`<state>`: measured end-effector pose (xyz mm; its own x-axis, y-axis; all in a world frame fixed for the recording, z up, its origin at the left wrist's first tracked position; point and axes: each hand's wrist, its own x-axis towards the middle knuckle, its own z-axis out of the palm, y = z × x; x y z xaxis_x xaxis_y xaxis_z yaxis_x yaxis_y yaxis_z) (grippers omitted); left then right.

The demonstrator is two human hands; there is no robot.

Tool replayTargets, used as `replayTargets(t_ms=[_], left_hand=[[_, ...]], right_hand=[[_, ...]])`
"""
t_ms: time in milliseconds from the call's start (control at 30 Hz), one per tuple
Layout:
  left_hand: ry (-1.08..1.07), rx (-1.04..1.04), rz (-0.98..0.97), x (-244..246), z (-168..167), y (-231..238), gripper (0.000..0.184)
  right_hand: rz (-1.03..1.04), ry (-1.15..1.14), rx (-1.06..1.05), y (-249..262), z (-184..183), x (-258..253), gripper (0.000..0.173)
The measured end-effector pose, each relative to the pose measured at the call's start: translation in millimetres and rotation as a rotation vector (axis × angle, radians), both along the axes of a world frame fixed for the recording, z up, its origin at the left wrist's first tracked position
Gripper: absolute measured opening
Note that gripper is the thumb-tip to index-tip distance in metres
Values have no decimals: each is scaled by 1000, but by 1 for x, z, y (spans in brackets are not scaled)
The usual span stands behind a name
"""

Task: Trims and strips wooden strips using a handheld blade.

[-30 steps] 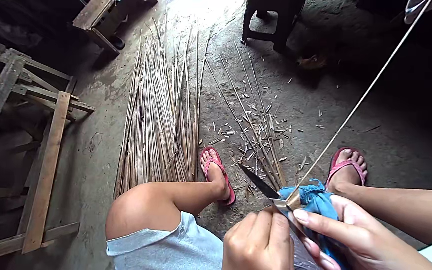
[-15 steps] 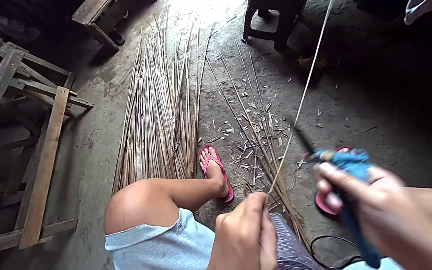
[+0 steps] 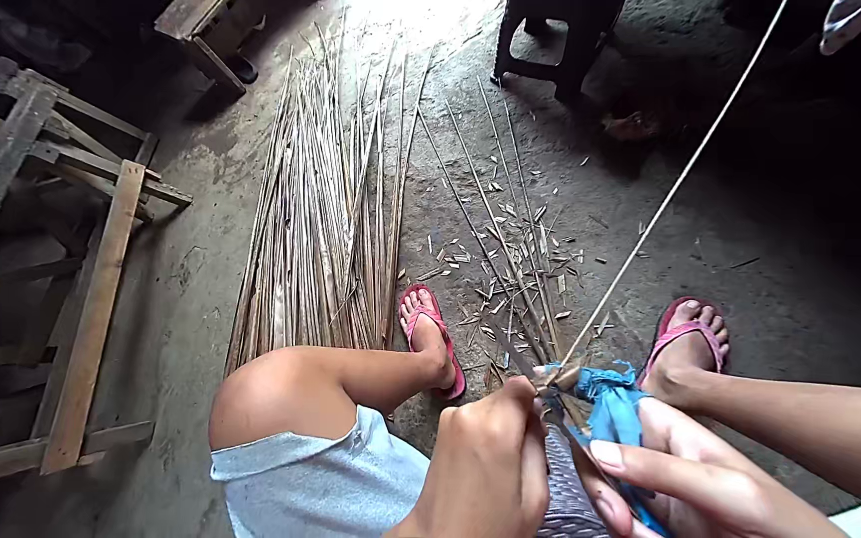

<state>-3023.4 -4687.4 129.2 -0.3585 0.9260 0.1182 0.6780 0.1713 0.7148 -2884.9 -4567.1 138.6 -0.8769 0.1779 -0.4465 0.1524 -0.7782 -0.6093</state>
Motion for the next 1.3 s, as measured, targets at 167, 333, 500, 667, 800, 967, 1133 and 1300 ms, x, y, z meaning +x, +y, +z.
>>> replayTargets(t_ms=[167,333,500,667,800,967,1133,1300], left_hand=[[145,45,49,3,-2,1,15],[201,66,54,6,-4,1,15],[267,62,53,10,-7,0,17],[218,60,56,9,-11,-1,13],[88,35,54,6,-10,-5,14],[-98,2,59,1,-11,-10,25],[-117,-88,93,2,-10,-12,16],[61,-17,100,0,-9,-11,22]], right_hand=[[19,-45,-102,-4,0,-3,29],[-34,-108,-182,-3,1,-7,29],[-96,-189,-103,-5,-1,-13,23],[-149,-264,183,-6,-8,-16,17],[-293,-284,482,-4,-20,-15,11],[-322,-181,444,22,-15,0,17],[-21,-126,-5,-3,-10,-5,20],[39,-73,-104,-7,-7,-8,28]])
